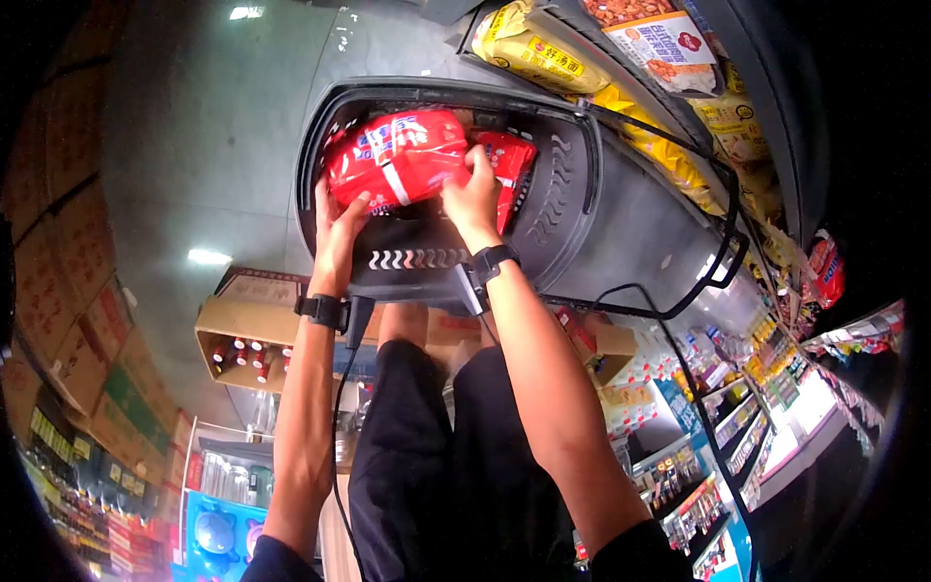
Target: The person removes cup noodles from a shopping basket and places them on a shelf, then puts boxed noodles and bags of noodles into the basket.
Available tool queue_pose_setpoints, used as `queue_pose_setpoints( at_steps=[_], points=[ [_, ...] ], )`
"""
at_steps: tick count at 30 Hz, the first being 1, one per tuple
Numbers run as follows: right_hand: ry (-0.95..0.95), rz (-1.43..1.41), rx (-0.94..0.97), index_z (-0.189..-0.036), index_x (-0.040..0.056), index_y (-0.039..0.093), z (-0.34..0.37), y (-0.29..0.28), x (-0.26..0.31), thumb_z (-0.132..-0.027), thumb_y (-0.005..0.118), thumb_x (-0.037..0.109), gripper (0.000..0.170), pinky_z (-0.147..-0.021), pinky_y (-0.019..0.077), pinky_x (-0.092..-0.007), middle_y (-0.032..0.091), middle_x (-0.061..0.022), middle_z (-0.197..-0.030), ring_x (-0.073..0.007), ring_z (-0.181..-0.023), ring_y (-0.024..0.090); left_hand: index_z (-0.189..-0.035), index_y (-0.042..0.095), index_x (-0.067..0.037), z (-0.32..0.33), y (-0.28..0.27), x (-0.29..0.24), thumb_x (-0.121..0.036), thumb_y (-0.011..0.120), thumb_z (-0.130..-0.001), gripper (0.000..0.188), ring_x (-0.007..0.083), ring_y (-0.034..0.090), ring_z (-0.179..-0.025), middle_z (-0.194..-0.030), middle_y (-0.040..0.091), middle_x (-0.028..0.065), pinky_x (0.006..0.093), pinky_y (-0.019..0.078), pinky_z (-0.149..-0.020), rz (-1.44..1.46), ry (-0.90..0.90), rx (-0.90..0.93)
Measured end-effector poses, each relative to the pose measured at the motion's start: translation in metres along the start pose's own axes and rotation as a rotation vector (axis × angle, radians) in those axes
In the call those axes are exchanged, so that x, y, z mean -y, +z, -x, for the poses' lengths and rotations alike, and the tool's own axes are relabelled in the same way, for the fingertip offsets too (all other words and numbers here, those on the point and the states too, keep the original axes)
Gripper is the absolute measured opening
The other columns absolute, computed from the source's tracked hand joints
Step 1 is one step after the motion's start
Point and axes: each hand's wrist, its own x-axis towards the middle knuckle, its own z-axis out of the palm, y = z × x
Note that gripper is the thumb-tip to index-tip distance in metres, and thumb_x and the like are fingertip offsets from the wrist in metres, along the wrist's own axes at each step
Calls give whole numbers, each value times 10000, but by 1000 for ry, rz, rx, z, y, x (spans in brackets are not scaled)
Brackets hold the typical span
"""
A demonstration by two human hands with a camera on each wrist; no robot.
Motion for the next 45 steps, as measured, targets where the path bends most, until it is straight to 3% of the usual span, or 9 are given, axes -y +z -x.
queue_pose_setpoints(
  at_steps=[2,9,11,15,19,28,37,41,45],
  points=[
    [134,-223,-53,-983,24,507,14,-4,1,-862,629,-106,215,-626,643,-320,637,-99,-876,-189,-786,710,-1587,325,-95,0,8,-8,-48,678,-960,721,230,492,-1381,-1531,492,115,358,410,-1138,-78,183,13],
    [-12,-179,20,-1265,34,540,15,-3,-38,-963,647,106,328,-899,538,-395,718,-188,-1117,-266,-1028,713,-1557,356,-46,-20,18,-35,-136,698,-960,694,237,520,-1329,-1483,523,147,360,419,-1120,-343,86,71],
    [30,-28,158,-1332,15,534,8,-16,-41,-950,676,160,432,-941,536,-413,714,-209,-1204,-320,-1093,708,-1469,417,-1,-58,-16,2,-245,690,-943,642,390,702,-1025,-1077,730,230,462,537,-912,-669,170,-7],
    [-125,254,247,-1308,-3,576,13,-54,-5,-927,708,176,441,-967,532,-426,686,-248,-1232,-372,-1170,675,-1567,399,-81,-16,34,-39,-247,665,-977,669,409,435,-1441,-1561,428,276,446,355,-1187,-834,462,-159],
    [-218,142,182,-1285,57,592,48,-99,10,-905,687,53,392,-888,551,-419,688,-184,-1172,-331,-990,702,-1573,402,-101,13,55,-23,-239,689,-960,691,420,314,-1512,-1632,334,250,507,232,-1250,-1093,608,-140],
    [28,-35,123,-1307,36,579,164,-271,65,-1012,594,28,296,-910,572,-333,622,-102,-1374,-191,-1075,700,-1478,515,-64,118,9,-14,-145,609,-1030,465,257,512,-1386,-1495,545,129,386,423,-1110,-575,200,0],
    [-772,-288,14,-969,9,684,265,-524,243,-954,598,10,88,-788,583,-370,759,-152,-993,-267,-925,745,-1050,625,-36,352,-6,25,-277,570,-1051,247,167,575,-933,-995,628,39,329,477,-852,-523,126,-214],
    [-1038,-186,133,-1291,164,548,321,-695,292,-1000,598,230,303,-776,509,-431,693,-66,-1096,-333,-935,688,-1029,701,26,442,-29,104,-170,615,-983,218,239,664,-816,-875,720,157,397,533,-763,-1024,50,-105],
    [-1040,-157,-492,-1257,220,516,378,-763,317,-1040,536,354,256,-709,467,-400,671,-24,-1026,-283,-849,649,-1064,715,-19,485,-54,162,-271,594,-970,295,270,733,-834,-950,751,175,402,568,-745,-1442,0,159]
  ],
)
